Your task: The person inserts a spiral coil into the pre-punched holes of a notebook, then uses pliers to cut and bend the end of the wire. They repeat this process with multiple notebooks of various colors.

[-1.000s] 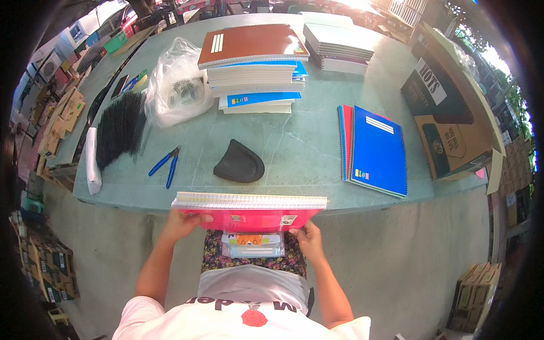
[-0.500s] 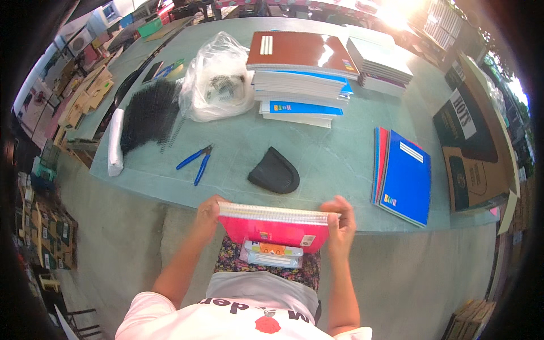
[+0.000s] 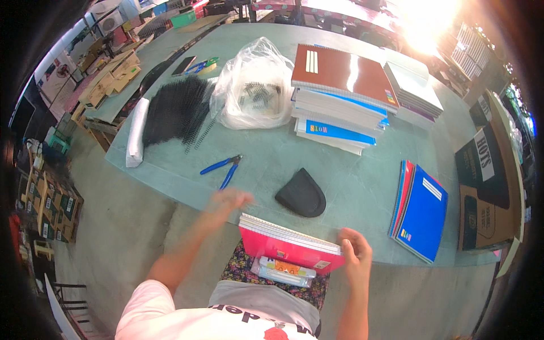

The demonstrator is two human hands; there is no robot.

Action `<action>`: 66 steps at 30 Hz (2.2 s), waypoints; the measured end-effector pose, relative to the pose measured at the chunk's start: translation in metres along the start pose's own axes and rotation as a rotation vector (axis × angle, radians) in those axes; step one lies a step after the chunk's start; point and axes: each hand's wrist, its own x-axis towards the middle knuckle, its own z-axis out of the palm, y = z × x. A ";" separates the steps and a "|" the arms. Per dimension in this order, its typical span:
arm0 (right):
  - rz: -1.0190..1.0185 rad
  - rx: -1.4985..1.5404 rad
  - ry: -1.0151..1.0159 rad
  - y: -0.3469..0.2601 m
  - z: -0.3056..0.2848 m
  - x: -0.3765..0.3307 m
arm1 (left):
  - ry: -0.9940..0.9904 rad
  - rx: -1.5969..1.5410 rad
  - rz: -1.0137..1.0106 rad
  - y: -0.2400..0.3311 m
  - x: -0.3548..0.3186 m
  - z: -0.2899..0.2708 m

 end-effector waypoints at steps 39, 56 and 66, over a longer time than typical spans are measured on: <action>-0.800 -0.645 -0.255 -0.060 0.160 -0.021 | 0.232 -0.418 0.158 0.011 -0.074 -0.023; -0.524 -0.452 -0.432 -0.061 0.151 -0.013 | 0.255 0.114 0.028 0.024 -0.083 0.022; -0.610 -0.450 -0.392 -0.062 0.151 -0.014 | 0.314 0.475 0.213 0.026 -0.079 0.024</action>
